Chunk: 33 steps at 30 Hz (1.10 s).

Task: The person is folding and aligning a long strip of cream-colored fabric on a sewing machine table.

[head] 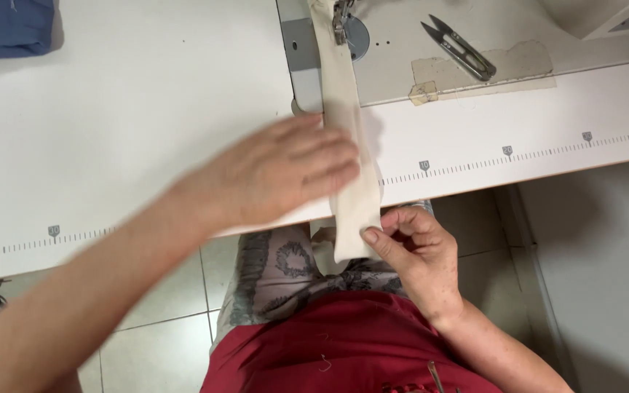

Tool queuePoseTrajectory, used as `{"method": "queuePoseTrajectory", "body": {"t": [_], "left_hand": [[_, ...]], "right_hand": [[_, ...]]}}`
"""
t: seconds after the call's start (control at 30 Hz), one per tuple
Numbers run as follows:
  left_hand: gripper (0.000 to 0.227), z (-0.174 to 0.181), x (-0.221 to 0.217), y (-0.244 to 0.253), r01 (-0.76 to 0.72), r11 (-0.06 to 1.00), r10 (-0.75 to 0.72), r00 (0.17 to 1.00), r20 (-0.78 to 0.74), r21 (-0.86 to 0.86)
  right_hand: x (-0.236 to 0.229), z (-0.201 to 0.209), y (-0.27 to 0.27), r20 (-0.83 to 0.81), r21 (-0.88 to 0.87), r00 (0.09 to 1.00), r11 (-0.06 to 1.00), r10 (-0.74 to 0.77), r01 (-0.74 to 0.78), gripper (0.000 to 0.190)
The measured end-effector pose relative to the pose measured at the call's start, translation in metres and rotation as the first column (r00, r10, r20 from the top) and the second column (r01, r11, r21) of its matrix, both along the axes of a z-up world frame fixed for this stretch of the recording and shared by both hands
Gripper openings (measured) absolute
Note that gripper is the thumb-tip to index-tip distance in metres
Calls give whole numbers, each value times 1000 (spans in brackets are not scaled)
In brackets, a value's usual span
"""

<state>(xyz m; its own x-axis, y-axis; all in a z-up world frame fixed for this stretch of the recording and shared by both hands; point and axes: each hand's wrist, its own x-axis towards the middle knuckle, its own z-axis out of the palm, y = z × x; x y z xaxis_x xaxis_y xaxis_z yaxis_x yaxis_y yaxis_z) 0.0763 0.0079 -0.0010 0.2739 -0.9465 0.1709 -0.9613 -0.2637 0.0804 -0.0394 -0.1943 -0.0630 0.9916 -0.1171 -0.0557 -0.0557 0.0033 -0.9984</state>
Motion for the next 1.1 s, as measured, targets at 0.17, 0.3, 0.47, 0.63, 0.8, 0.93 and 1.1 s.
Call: {"method": "queuePoseTrajectory", "body": {"t": [0.17,0.3,0.47,0.63,0.8,0.93,1.1], "left_hand": [[42,-23,54,6,187,975,-164,970,178,-119],[47,-21,55,5,251,948,-209,955,208,-197],[53,-20,51,5,233,945,-186,960,208,-231],[64,-20,42,2,266,943,-236,958,163,-199],[75,-10,34,0,295,945,-256,936,244,-139],[74,-16,30,-1,295,944,-263,944,200,-151],[75,-17,29,0,295,946,-276,950,146,-134]], "right_hand": [[1,0,-3,1,-100,1000,995,-15,15,12],[3,-6,-7,22,-156,1000,988,-12,15,12],[4,-10,-8,94,-292,996,956,-8,35,11],[5,-11,-6,238,-393,969,919,68,32,12],[1,-19,-10,258,-444,966,892,31,90,21],[4,-19,-15,367,-563,918,822,149,92,28],[11,-7,-11,383,-572,889,820,250,16,27]]}}
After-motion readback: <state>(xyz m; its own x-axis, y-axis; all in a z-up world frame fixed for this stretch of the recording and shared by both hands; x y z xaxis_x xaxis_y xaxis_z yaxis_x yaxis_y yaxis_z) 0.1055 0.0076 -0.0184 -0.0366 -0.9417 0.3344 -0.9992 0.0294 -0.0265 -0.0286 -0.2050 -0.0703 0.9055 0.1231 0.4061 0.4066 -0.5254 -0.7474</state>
